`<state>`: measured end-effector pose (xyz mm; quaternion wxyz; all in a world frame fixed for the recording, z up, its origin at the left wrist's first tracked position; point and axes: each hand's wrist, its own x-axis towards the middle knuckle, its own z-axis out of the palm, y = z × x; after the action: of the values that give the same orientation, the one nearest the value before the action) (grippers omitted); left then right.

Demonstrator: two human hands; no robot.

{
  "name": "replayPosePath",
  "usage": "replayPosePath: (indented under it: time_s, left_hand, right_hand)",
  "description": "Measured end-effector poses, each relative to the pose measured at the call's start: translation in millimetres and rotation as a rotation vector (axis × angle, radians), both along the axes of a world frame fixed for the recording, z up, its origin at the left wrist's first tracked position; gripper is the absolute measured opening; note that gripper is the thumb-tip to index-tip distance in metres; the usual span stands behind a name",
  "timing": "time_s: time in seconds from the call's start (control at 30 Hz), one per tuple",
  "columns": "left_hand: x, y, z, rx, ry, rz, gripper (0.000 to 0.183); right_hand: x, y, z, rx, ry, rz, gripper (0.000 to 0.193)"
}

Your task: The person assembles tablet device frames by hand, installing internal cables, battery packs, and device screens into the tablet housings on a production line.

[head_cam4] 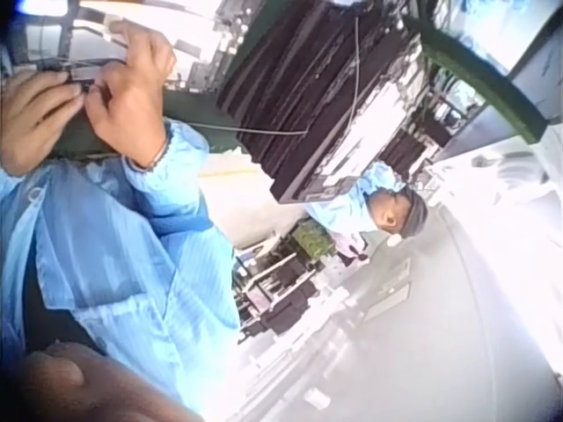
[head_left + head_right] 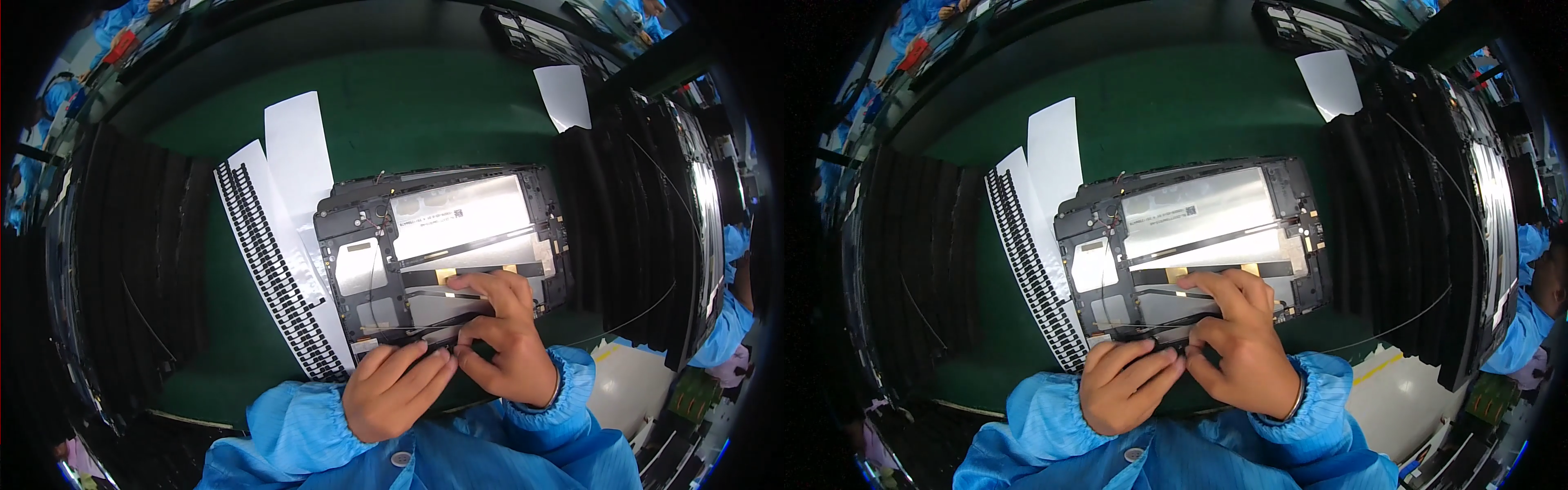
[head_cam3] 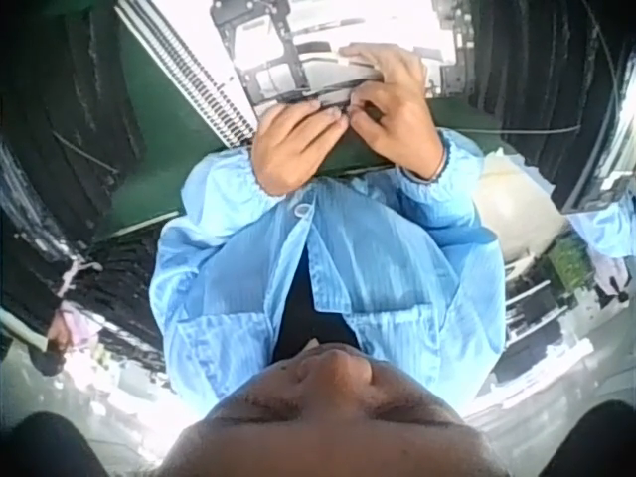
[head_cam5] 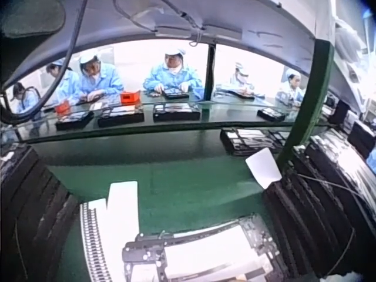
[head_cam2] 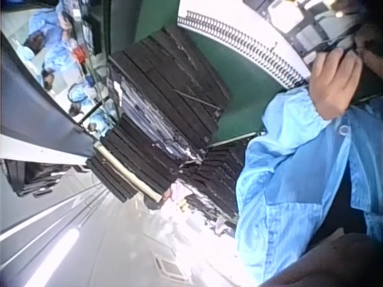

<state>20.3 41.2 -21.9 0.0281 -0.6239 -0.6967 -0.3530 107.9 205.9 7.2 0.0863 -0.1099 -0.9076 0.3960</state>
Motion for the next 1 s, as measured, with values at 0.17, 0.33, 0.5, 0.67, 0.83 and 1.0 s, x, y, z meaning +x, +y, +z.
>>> replayPosePath:
  time_s: [0.17,0.33,0.5,0.67,0.83,1.0]
  left_hand:
    - [-2,6,-6,-0.081,0.019,-0.035,0.028]
    - [-2,7,-6,-0.077,0.013,-0.025,0.029]
    - [0,8,-8,-0.049,0.017,0.002,0.029]
    - [0,8,-9,-0.014,-0.019,0.015,0.028]
    - [-2,5,-9,0.016,-0.055,0.032,0.029]
    - [-1,7,-6,0.083,-0.129,0.065,0.028]
  right_hand:
    - [7,6,1,-0.074,0.012,-0.045,0.011]
    - [17,10,1,-0.073,0.068,-0.074,0.018]
    - [19,0,-9,-0.004,0.096,-0.066,0.023]
    - [17,-2,-9,-0.005,0.112,-0.063,0.017]
    - [15,-5,-1,-0.146,0.083,-0.089,0.012]
    - [20,-8,-1,-0.122,0.027,-0.206,0.011]
